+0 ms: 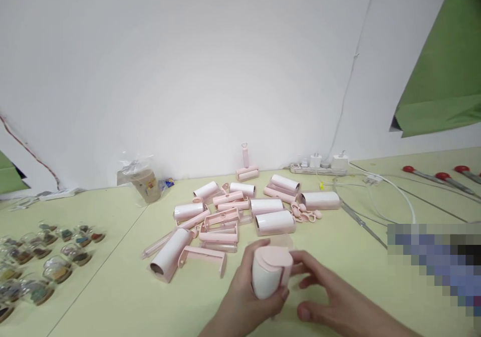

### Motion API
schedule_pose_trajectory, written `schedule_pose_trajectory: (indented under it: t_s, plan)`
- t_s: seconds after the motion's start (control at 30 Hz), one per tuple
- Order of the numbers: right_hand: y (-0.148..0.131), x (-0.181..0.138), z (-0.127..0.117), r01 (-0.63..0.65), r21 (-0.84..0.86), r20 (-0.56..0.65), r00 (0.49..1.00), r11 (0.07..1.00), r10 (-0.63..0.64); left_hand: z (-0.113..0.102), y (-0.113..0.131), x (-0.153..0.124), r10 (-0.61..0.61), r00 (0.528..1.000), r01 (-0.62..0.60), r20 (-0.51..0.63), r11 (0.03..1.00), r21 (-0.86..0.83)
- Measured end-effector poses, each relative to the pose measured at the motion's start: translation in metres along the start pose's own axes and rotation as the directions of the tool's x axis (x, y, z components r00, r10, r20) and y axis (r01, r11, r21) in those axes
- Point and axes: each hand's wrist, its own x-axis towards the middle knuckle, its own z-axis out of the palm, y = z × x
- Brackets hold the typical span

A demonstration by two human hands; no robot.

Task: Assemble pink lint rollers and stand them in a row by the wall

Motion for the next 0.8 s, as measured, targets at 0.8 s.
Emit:
schedule_pose_trajectory:
  t_s: [0.8]
  plan:
    - [-0.026, 0.013, -0.033, 0.218, -0.682, 0.234, 0.969, 0.698, -0.074, -0.021, -0.047, 0.025, -0.095, 0.977, 0.076, 0.189, 0.992, 0.106]
